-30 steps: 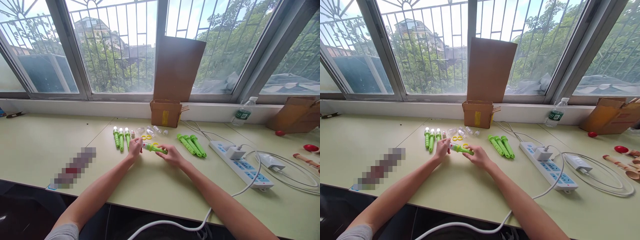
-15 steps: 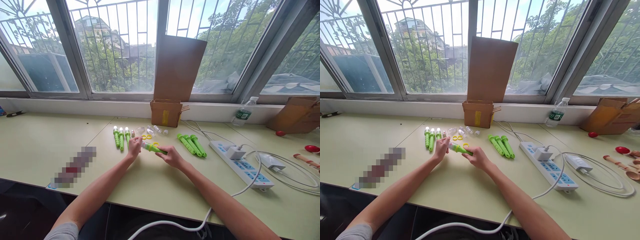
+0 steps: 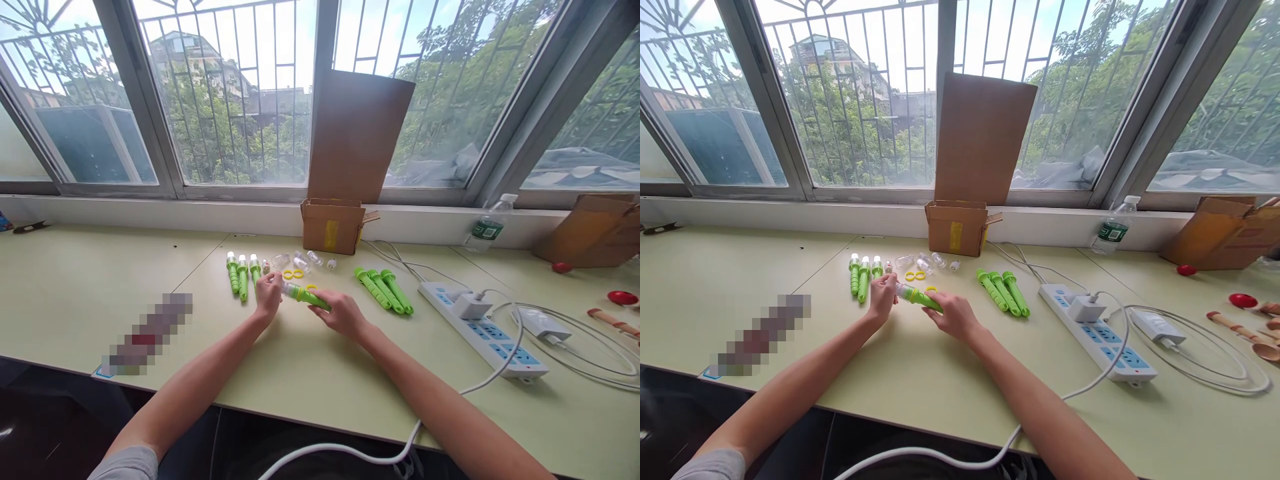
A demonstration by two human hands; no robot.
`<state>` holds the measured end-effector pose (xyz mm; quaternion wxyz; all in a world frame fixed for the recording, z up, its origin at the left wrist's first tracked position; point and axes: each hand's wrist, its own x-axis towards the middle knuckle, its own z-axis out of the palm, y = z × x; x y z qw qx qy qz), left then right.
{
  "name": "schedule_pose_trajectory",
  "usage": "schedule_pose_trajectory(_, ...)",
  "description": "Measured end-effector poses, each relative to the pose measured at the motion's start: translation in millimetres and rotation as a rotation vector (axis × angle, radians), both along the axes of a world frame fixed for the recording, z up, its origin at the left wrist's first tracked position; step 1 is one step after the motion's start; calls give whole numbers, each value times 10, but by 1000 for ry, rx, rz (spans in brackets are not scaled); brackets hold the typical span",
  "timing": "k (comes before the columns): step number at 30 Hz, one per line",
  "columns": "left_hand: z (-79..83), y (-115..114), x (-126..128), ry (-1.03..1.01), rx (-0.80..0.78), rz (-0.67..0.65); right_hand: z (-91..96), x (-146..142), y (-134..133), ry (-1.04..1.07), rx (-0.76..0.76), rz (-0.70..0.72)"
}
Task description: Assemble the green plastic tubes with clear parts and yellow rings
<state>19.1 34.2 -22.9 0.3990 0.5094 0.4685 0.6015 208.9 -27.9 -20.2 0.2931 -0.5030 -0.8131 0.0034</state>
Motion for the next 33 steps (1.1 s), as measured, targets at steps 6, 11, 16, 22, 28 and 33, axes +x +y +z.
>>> schedule_pose_trajectory(6,2,14,1,-84,-12,19,13,59,7,-195,213,-83)
schedule_pose_trajectory(11,-17,37,-35,-67,-12,-39,21,16,-45,-153,121,11)
schedule_pose_trajectory(16,-25,43,-55,-45,-35,-17,35,-55,-62,114,-60,61)
schedule_pose_trajectory(22,-24,43,-59,-24,-51,-18,120,-59,-31,549,-570,181)
schedule_pose_trajectory(28,-21,25,-43,-21,-41,-29,164,-17,-29,524,-756,174)
schedule_pose_trajectory(33,0,7,-23,-28,-33,27,44,-76,-57,32,-118,-65)
